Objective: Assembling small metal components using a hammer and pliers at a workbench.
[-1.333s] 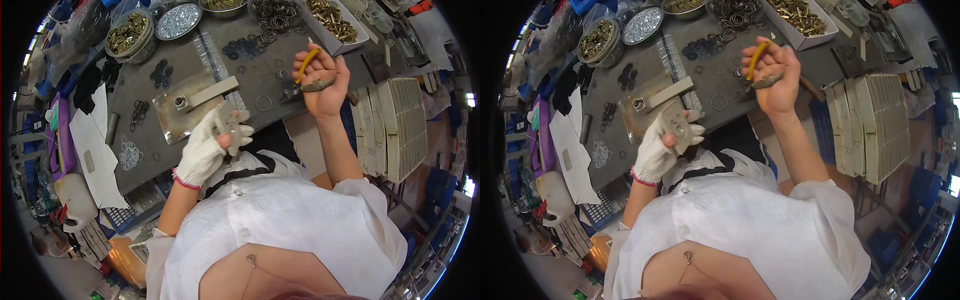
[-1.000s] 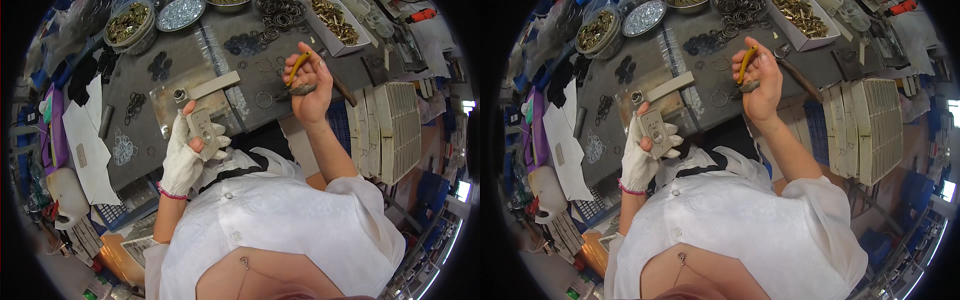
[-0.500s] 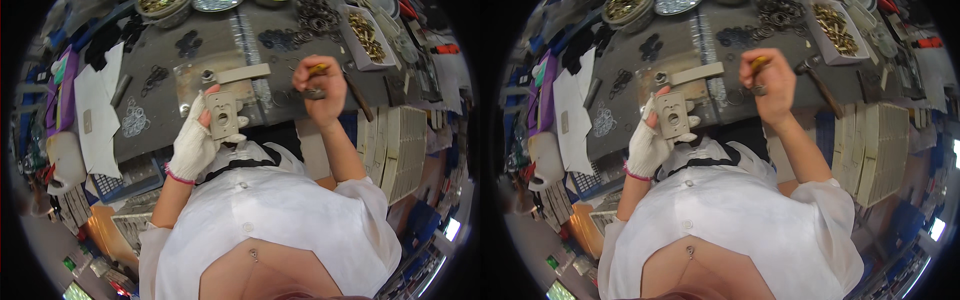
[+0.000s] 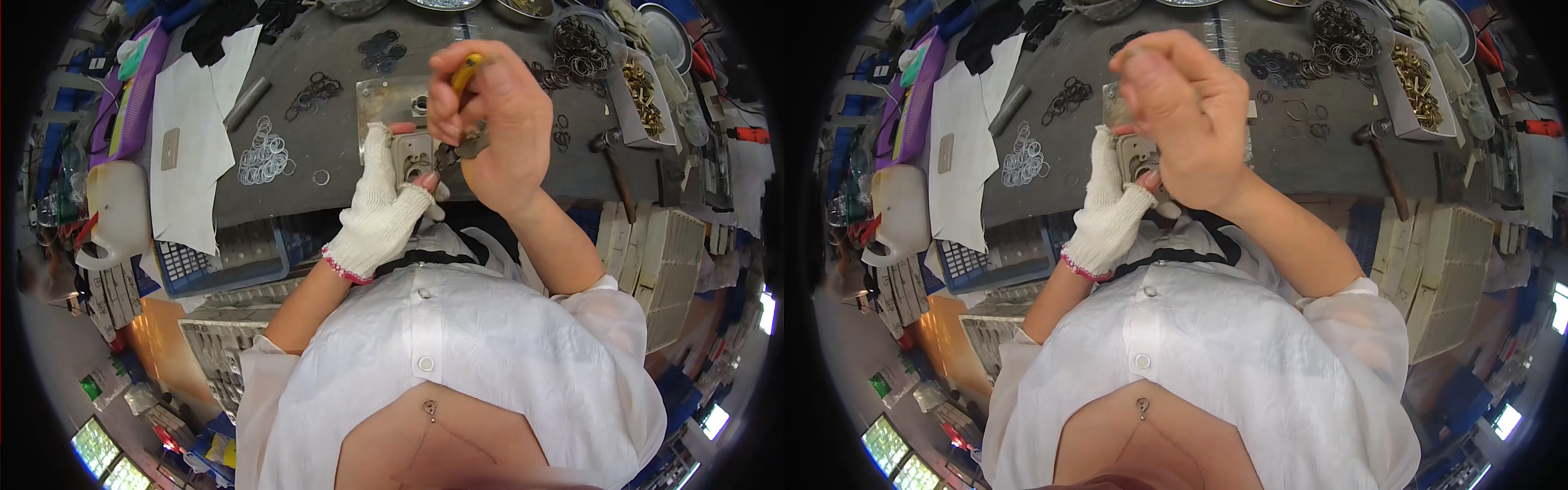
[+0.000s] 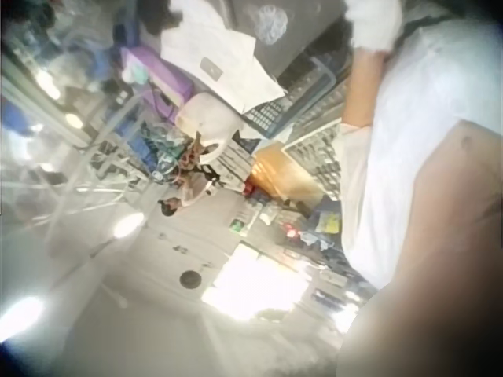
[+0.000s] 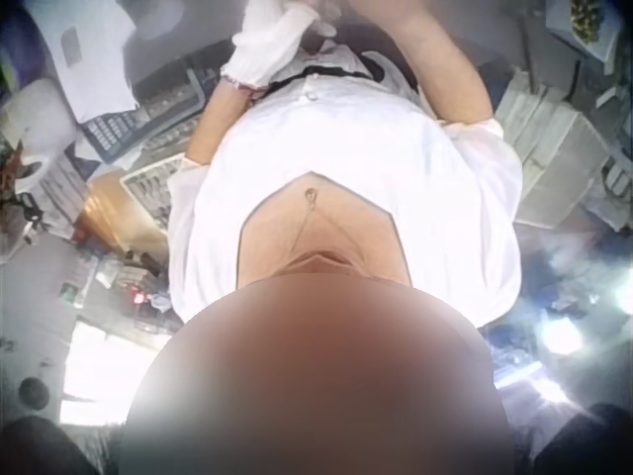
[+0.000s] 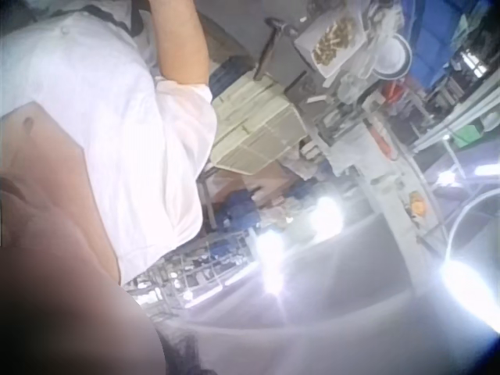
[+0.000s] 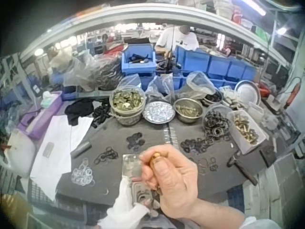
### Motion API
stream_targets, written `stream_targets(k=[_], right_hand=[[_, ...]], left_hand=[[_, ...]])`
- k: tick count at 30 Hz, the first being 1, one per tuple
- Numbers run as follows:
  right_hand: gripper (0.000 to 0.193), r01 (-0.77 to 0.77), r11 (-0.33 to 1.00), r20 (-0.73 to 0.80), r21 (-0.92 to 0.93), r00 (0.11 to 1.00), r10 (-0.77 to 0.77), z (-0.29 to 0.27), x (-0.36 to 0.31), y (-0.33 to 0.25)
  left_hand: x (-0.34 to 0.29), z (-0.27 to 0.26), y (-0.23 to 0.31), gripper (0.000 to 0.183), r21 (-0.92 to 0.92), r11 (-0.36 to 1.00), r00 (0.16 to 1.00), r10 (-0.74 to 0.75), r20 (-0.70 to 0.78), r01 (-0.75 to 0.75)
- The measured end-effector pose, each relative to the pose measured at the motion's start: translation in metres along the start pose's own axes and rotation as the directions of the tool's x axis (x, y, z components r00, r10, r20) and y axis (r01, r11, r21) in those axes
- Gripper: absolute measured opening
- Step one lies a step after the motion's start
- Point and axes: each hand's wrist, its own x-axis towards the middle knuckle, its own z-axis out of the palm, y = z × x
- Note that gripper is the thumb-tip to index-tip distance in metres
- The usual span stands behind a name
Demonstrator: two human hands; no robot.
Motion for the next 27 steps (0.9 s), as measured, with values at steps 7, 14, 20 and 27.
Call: stream_targets(k=[7, 14, 20, 27], right_hand=[[0.027, 0.187, 0.982, 0.335, 0.028, 0.924, -0.185, 0.027, 0.001, 0.002], [0.056, -0.148, 0.989, 0.394, -0.021, 0.908, 0.145, 0.002, 0.002, -0.005], [0.07, -0.001, 0.927, -0.042, 0.374, 0.999, 0.018, -0.002, -0.01, -0.008], [0.078, 0.031, 0.998, 0.26, 0.058, 0.965, -0.045, -0.02, -0.019, -0.005]], left_hand=[[-0.001, -0.026, -0.011, 0.049, 0.206, 0.969, 0.962, 0.08, 0.261, -0.136], [0.008, -0.026, -0.006, 0.039, 0.02, 0.962, 0.881, -0.259, 0.395, 0.273], [0.012, 0.005, 0.011, 0.063, 0.006, 0.995, 0.989, -0.103, 0.105, 0.103], [0.007, 0.025, -0.012, 0.044, -0.469, 0.882, 0.994, -0.09, -0.054, 0.054]])
